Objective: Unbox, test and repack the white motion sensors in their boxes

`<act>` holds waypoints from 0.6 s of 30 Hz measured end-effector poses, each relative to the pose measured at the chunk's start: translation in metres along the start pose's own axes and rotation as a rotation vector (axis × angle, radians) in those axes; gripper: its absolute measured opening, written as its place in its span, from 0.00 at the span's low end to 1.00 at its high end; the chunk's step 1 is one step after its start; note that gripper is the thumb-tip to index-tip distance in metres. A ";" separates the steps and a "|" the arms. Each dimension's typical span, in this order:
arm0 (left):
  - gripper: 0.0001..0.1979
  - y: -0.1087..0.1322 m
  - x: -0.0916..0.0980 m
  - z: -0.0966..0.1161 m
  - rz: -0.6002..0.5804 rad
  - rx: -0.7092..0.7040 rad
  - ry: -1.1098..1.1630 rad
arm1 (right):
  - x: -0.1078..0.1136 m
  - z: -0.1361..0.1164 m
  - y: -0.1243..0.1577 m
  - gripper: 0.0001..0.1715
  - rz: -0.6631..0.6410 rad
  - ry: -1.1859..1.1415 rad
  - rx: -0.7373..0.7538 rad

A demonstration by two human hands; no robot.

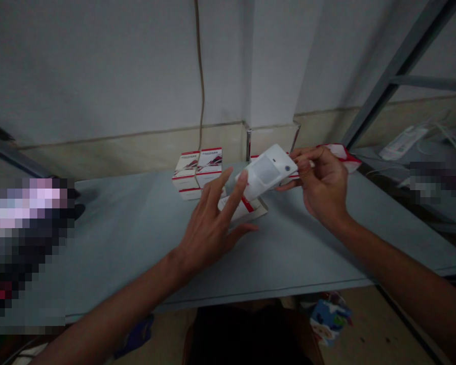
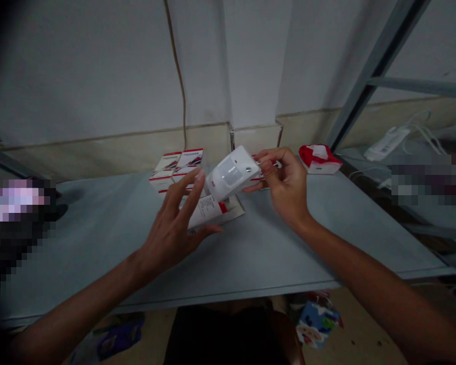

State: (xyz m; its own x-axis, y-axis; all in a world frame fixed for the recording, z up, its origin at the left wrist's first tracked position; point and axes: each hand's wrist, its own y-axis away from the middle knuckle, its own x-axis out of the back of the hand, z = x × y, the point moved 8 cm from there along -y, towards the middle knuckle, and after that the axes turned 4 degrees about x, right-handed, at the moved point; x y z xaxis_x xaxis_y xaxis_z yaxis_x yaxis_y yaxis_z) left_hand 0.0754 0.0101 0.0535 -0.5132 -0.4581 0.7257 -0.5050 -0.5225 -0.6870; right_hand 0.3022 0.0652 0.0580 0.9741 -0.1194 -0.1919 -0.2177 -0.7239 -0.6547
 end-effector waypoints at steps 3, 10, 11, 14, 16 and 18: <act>0.41 -0.024 -0.005 0.006 0.031 -0.059 0.065 | -0.014 -0.001 0.016 0.13 -0.059 -0.034 -0.043; 0.40 -0.018 0.021 -0.045 0.165 -0.233 -0.055 | 0.022 -0.013 -0.015 0.13 0.124 -0.049 0.163; 0.39 -0.014 0.030 -0.055 0.198 -0.245 -0.072 | 0.036 -0.014 -0.026 0.14 0.202 -0.057 0.182; 0.30 -0.005 0.057 -0.083 0.313 -0.243 -0.052 | 0.079 -0.010 -0.051 0.14 0.427 -0.036 0.148; 0.25 -0.002 0.067 -0.099 0.363 -0.192 -0.019 | 0.095 -0.009 -0.060 0.18 0.495 0.013 0.119; 0.24 0.001 0.071 -0.107 0.411 -0.146 -0.060 | 0.098 -0.009 -0.062 0.19 0.500 0.035 0.124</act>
State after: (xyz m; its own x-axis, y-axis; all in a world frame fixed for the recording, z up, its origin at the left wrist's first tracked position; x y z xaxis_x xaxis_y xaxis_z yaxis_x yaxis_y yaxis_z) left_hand -0.0354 0.0541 0.1008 -0.6532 -0.6499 0.3885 -0.3622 -0.1823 -0.9141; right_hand 0.4119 0.0920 0.0867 0.7499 -0.4545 -0.4807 -0.6610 -0.4863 -0.5714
